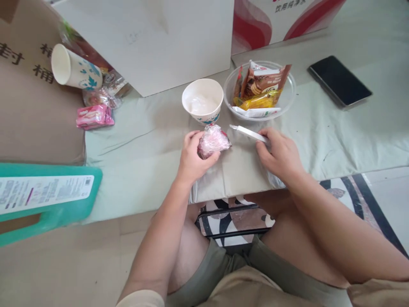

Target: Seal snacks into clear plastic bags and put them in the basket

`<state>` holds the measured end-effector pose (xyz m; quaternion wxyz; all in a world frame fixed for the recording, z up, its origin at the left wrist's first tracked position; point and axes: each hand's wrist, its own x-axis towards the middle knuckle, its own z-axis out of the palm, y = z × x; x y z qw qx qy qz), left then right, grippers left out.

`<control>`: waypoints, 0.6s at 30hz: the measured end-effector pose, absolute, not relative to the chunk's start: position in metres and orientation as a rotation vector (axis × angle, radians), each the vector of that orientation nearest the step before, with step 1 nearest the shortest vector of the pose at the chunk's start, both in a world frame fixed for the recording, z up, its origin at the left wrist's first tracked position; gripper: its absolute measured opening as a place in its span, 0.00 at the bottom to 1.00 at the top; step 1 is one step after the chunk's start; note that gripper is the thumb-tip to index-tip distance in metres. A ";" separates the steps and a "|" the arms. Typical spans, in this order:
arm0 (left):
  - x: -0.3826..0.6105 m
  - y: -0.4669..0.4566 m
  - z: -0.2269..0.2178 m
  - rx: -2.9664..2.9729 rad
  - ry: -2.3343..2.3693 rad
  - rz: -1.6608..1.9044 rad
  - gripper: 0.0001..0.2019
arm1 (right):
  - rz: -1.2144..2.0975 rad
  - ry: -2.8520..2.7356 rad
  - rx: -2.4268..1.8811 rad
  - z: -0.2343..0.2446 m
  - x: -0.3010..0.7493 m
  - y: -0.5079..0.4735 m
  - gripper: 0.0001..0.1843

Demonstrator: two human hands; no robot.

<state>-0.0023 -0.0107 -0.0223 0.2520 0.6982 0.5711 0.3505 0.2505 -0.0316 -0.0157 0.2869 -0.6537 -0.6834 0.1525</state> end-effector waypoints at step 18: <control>-0.013 -0.011 -0.031 1.999 1.155 1.103 0.43 | 1.210 -1.256 -1.337 -0.010 0.233 -0.035 0.11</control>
